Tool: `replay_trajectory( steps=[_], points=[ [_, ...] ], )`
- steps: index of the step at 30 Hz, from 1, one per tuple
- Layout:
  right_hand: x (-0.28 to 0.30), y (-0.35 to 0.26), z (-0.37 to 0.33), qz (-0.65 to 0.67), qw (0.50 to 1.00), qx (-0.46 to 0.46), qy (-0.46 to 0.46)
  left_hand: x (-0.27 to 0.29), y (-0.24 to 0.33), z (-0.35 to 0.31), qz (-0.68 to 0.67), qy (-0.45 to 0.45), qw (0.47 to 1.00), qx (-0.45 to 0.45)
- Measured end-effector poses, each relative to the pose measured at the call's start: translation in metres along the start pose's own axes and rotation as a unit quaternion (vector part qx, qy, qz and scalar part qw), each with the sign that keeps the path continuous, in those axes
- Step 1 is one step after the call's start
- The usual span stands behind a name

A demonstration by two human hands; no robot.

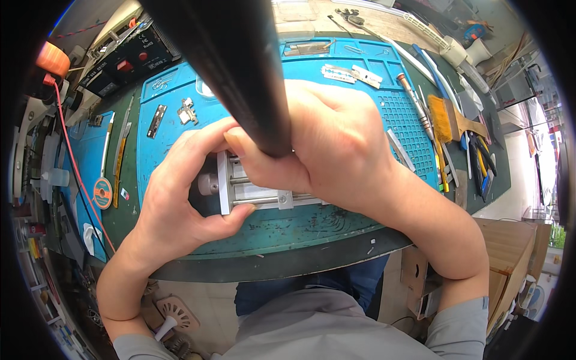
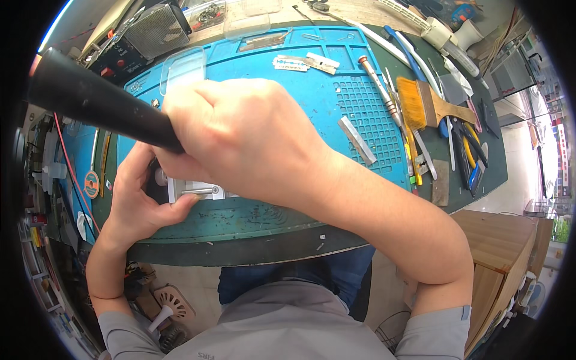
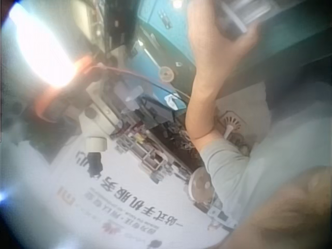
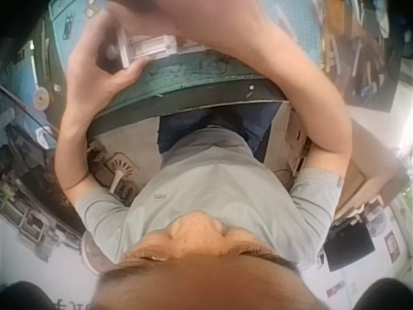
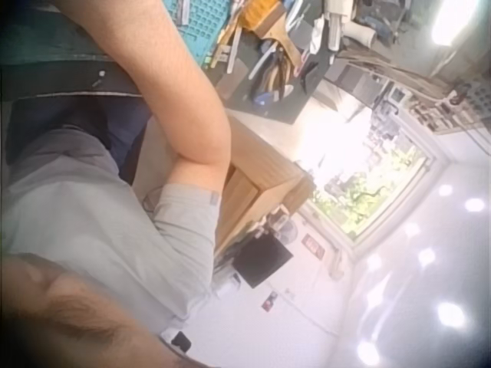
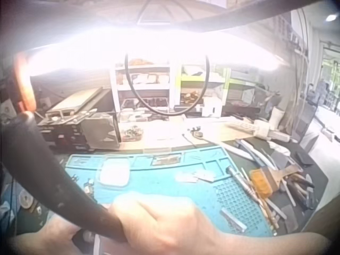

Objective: The person assembles a small mechanical component on a blue workbench. They use a black-handled tool to press parts into place, then brush away debris with a small brush. The person continues to adjust and secure the component using a screwdriver.

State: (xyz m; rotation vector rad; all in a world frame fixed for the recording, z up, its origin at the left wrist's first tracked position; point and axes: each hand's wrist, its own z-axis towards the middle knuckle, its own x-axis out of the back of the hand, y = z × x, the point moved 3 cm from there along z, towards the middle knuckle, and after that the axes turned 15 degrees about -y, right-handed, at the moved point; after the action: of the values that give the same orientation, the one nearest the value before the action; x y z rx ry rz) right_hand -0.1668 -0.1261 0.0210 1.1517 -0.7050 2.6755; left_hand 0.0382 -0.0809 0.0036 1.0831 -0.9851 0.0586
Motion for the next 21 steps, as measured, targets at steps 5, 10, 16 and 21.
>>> replay_trajectory(
  steps=[5,10,16,21],
  points=[
    [0.0005,0.0003,0.0,-0.001,1.0,0.0,-0.004,-0.0004,-0.0004,-0.0002,-0.005,0.001,1.0,0.001],
    [0.0013,-0.0001,0.0001,0.001,1.0,0.003,0.002,0.0,0.0002,0.0001,-0.001,-0.001,1.0,0.002],
    [0.0,0.0007,0.0003,0.004,1.0,0.007,0.006,0.0001,0.0002,-0.0004,0.002,-0.001,1.0,0.003],
    [-0.0009,0.0006,0.0002,-0.003,1.0,0.01,0.01,0.0002,-0.0001,-0.0007,0.004,0.001,1.0,0.001]
  ],
)
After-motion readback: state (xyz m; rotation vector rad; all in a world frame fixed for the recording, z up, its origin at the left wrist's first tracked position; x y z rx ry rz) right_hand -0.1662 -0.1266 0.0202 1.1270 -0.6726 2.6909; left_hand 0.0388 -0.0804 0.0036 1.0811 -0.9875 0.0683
